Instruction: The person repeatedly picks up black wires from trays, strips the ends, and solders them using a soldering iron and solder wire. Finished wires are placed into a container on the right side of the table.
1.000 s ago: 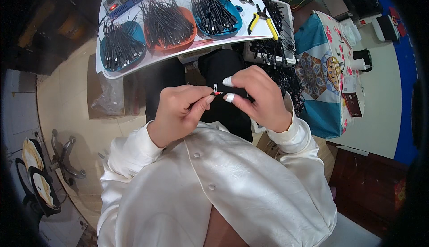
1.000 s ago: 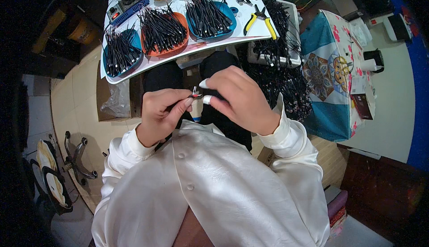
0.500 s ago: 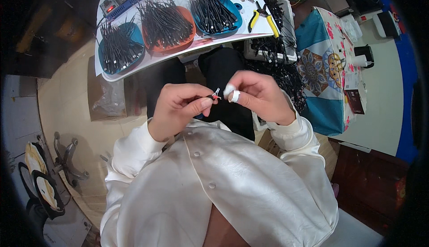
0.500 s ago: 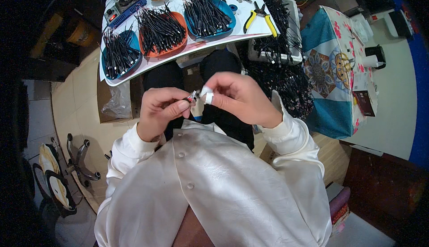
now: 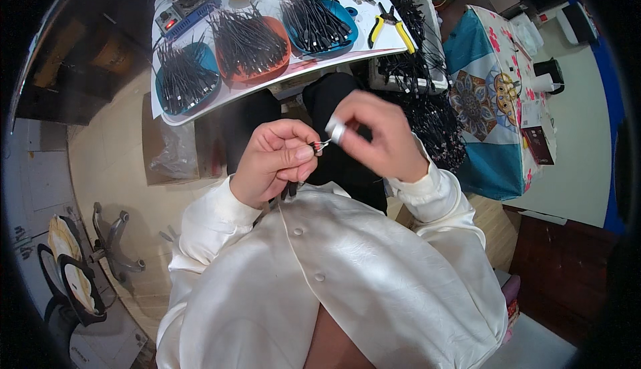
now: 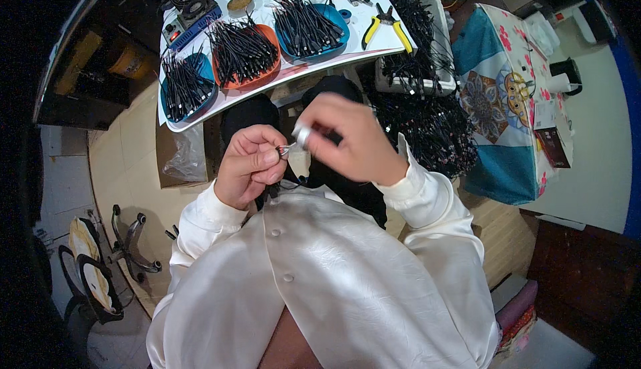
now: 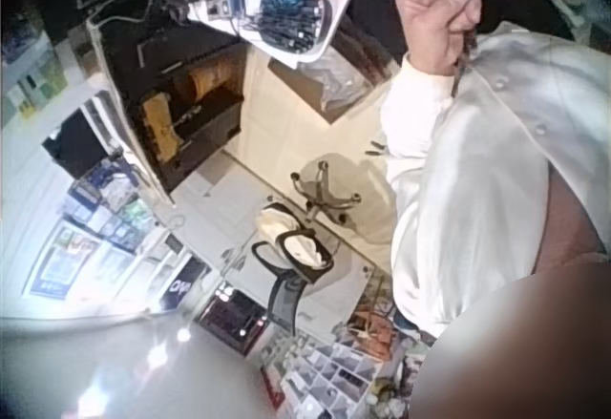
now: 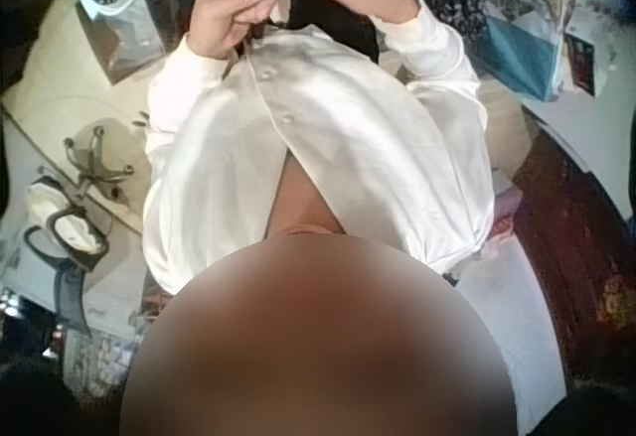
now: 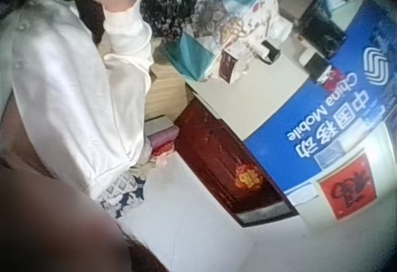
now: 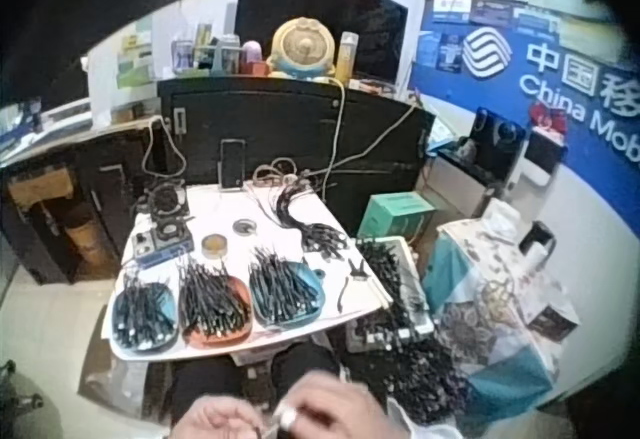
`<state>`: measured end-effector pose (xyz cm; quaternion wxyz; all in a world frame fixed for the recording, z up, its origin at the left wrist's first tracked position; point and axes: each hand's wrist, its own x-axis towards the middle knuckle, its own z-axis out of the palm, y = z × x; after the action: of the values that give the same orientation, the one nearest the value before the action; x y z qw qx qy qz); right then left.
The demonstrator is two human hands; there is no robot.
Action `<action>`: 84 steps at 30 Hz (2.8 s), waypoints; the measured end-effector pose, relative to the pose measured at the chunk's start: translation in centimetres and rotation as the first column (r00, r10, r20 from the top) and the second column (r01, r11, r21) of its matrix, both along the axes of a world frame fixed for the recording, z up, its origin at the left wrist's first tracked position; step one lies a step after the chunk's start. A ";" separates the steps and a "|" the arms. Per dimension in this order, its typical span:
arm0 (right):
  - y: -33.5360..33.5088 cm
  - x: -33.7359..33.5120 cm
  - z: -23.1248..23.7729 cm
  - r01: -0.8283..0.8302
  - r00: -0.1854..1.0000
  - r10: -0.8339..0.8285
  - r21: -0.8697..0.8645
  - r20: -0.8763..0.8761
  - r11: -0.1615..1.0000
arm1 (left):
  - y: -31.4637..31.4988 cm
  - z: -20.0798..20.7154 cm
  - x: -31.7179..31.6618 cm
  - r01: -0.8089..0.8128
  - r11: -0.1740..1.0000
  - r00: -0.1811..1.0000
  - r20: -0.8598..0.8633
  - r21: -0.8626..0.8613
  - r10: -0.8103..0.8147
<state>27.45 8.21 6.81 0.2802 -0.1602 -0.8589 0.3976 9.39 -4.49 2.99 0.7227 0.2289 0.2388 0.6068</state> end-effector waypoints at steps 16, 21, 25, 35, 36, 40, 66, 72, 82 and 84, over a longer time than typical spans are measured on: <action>-1.1 -0.3 -0.5 -0.055 0.994 0.051 -0.035 -0.099 0.998 | 0.1 -0.4 0.6 -0.069 0.997 0.994 0.083 0.025 0.067; -0.5 -0.2 -0.5 0.145 0.988 -0.131 0.222 -0.077 0.964 | -0.4 -0.2 0.4 -0.111 0.992 0.993 0.050 0.066 0.108; -1.1 0.2 0.1 0.035 0.991 0.005 0.295 -0.131 0.955 | -0.3 -0.1 0.6 -0.065 0.996 0.995 0.078 0.060 0.061; -1.3 0.0 0.9 -0.115 0.993 0.117 0.110 -0.013 0.987 | -0.1 0.1 0.5 -0.010 0.999 1.000 0.017 0.044 0.009; -1.3 0.2 0.8 -0.114 0.993 0.114 -0.008 0.038 0.993 | 0.2 0.1 0.4 -0.068 0.984 0.956 -0.272 0.167 0.112; -1.2 0.1 -0.2 -0.027 0.990 0.140 -0.994 -0.012 0.106 | 0.7 0.0 0.1 -0.057 0.910 0.665 -0.664 0.411 0.341; -2.7 0.8 0.5 -0.156 0.987 0.107 -0.801 -0.115 0.578 | -0.1 0.6 -0.2 -0.006 0.985 0.991 -0.133 0.172 0.029; -1.4 0.0 -0.1 -0.156 0.981 0.101 -0.361 -0.167 0.919 | 0.5 0.6 0.0 0.048 0.987 0.994 0.093 0.154 -0.063; -1.3 -0.5 0.5 -0.177 0.957 0.172 -0.001 -0.233 0.984 | 0.3 0.3 0.1 0.074 0.992 0.957 0.273 0.100 -0.099; -1.2 -0.8 0.7 -0.160 0.947 0.186 0.118 -0.261 0.980 | 0.3 0.1 0.1 0.118 0.989 0.935 0.326 0.091 -0.142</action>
<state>26.66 7.04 7.53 0.3662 -0.0151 -0.8412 0.3975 9.52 -4.15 3.13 0.7826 0.1642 0.0769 0.5955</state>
